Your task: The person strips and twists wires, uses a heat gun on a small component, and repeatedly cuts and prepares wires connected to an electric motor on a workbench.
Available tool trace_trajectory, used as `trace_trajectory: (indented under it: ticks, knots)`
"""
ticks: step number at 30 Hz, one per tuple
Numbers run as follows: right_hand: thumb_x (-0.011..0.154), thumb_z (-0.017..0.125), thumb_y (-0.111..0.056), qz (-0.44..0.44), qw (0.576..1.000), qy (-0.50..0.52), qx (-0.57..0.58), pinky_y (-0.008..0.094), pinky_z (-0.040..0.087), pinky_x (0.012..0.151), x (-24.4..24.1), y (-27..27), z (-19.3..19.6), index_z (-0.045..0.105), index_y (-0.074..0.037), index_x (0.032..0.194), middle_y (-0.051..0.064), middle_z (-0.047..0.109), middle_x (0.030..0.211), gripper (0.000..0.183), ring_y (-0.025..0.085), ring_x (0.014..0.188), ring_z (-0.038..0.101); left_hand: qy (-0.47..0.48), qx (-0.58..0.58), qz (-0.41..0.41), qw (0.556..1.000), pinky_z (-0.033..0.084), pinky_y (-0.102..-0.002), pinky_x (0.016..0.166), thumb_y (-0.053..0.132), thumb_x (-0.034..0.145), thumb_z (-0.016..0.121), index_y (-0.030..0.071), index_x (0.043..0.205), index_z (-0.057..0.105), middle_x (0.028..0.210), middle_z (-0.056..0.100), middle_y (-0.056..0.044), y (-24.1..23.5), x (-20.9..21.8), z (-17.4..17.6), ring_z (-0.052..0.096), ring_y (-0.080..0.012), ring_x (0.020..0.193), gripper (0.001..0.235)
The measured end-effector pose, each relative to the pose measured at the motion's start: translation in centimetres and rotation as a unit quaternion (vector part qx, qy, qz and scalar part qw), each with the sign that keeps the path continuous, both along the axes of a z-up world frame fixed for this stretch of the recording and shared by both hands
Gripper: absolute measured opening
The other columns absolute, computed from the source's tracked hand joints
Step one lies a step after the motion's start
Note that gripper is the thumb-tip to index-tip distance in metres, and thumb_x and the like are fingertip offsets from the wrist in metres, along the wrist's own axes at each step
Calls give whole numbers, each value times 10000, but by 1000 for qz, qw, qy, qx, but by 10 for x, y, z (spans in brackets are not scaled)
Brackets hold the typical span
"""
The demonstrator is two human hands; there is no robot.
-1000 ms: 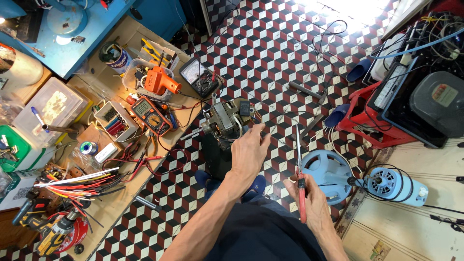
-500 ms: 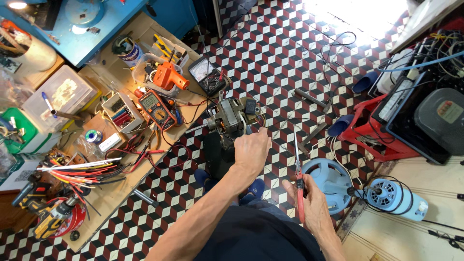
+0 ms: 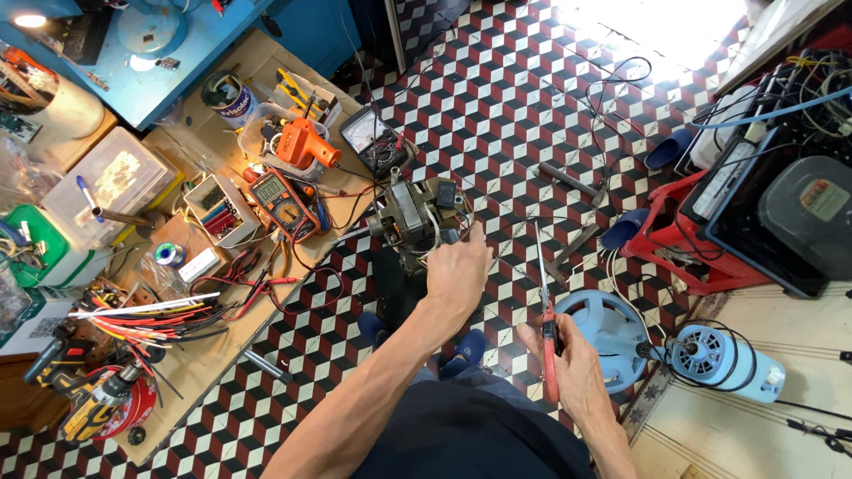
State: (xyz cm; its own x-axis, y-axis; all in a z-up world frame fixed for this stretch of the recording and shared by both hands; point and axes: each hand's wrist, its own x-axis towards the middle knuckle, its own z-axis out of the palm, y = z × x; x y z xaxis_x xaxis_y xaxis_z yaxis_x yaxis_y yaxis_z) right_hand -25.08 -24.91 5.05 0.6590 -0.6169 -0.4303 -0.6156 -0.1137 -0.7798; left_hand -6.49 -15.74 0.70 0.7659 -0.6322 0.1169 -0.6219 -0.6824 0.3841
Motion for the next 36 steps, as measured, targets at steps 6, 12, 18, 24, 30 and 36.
trace_trajectory:
  ticks: [6,12,18,24,30,36]
  knots:
    - [843,780,-439,-19,999,-6,35,312,328,547,-4,-5,-2,648,-29,925,29,434,664,438,138,604,366,-35,16,14,999,573,-442,594,245,961,651,73,889,704,700,709,-159,-4,14,-17,720,-333,665,194]
    - [830,771,-444,6,1000,9,9,316,379,544,3,-11,-5,643,-44,924,39,477,630,430,144,584,407,8,-48,32,998,542,-467,575,283,919,690,118,906,734,682,712,-141,6,7,-14,707,-346,630,171]
    - [847,770,-439,41,999,16,-30,347,404,578,12,-13,0,631,-16,944,73,482,658,456,171,616,425,40,-94,30,994,546,-430,613,236,932,708,123,930,734,780,744,-108,3,-1,19,721,-301,691,116]
    - [839,721,-399,128,989,22,-70,383,480,643,12,-18,9,587,-56,1118,129,580,721,462,249,656,540,207,-306,1,929,578,-287,714,163,925,719,62,1000,701,1028,782,-75,37,-12,54,732,-150,896,127]
    - [813,732,-404,221,958,10,-181,438,531,755,22,-13,11,561,-66,1287,144,677,1028,606,339,876,679,454,-382,35,804,561,-229,791,158,962,697,40,1115,741,983,785,-39,49,-8,49,711,-86,907,199]
    - [820,728,-421,224,954,87,-181,419,543,811,33,-12,14,576,-65,1266,128,690,1060,591,305,932,704,438,-335,46,833,538,-222,708,178,953,694,62,1122,764,913,768,-12,56,-6,44,670,-53,819,216]
